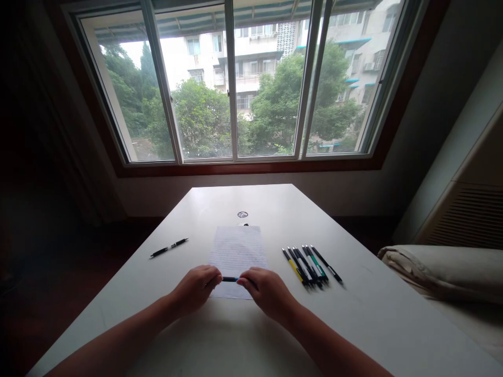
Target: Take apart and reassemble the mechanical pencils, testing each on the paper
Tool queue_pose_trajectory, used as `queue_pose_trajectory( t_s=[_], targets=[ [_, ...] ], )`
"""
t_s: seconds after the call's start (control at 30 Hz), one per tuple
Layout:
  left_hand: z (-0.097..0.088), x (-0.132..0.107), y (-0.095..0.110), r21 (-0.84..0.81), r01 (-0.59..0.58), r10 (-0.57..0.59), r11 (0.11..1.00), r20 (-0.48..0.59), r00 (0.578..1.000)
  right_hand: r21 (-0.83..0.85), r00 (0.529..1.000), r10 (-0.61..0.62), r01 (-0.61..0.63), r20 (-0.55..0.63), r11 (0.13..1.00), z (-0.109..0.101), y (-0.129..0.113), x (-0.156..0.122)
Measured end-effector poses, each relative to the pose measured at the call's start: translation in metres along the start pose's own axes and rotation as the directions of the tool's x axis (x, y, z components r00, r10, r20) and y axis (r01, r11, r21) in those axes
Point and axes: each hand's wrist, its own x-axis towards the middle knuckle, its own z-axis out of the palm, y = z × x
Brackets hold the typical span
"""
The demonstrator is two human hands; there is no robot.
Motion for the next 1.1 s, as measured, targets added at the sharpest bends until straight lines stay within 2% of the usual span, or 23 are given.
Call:
queue_pose_trajectory(
  t_s=[0.2, 0.4, 0.63, 0.73, 0.87, 1.1],
  targets=[
    [-0.003, -0.003, 0.003, -0.009, -0.012, 0.012, 1.000, 0.019, 1.000, 0.029, 1.000, -0.009, 0.009, -0.016, 1.000, -0.002, -0.004, -0.001],
    [0.004, -0.004, 0.000, -0.074, -0.013, 0.014, 0.997, 0.006, 1.000, 0.051, 0.999, -0.008, 0.011, -0.048, 0.999, 0.001, -0.002, -0.003],
    [0.005, -0.004, -0.008, -0.179, 0.061, -0.053, 0.982, 0.047, 0.997, 0.079, 0.996, 0.026, -0.020, -0.085, 0.997, 0.004, 0.003, -0.003],
    [0.006, -0.004, -0.010, -0.202, 0.074, -0.073, 0.977, 0.014, 0.997, 0.095, 0.994, 0.062, -0.053, -0.092, 0.994, 0.001, 0.004, -0.003],
    [0.010, -0.005, -0.010, -0.184, 0.022, -0.033, 0.983, -0.057, 0.998, 0.116, 0.994, 0.071, -0.062, -0.077, 0.991, 0.000, 0.003, -0.004],
    [0.011, -0.006, -0.010, -0.164, 0.015, -0.025, 0.986, -0.058, 0.998, 0.107, 0.996, 0.075, -0.070, -0.047, 0.992, 0.001, 0.003, -0.003]
  ],
)
